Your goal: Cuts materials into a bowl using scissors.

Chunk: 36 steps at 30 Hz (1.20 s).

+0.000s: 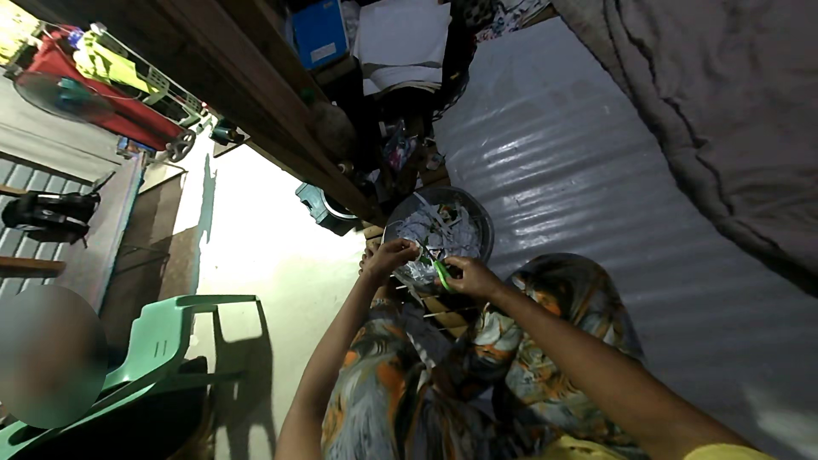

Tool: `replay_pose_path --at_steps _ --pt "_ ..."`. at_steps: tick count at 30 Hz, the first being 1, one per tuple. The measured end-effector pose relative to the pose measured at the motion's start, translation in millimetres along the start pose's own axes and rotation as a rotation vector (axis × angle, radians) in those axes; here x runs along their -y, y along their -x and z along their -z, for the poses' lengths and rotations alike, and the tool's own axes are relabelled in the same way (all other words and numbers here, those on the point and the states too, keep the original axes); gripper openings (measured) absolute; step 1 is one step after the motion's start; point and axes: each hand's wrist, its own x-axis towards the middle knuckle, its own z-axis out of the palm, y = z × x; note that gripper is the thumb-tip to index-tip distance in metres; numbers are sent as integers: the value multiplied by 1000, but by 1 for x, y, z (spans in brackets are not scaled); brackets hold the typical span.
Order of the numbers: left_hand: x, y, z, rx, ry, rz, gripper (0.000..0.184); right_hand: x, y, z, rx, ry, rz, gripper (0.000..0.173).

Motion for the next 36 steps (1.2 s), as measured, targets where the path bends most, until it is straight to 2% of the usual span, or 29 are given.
replay_pose_path --at_steps 4,13,29,36 --pt "1 -1 1 6 -2 -7 12 5 2 1 -10 30 -9 38" --pt "1 0 0 -13 26 12 11 -2 0 -1 7 46 12 45" --pt "-4 2 0 1 -19 21 13 3 2 1 -46 48 2 39" --pt "-3 2 -1 -38 27 25 12 -3 0 0 -12 24 5 47"
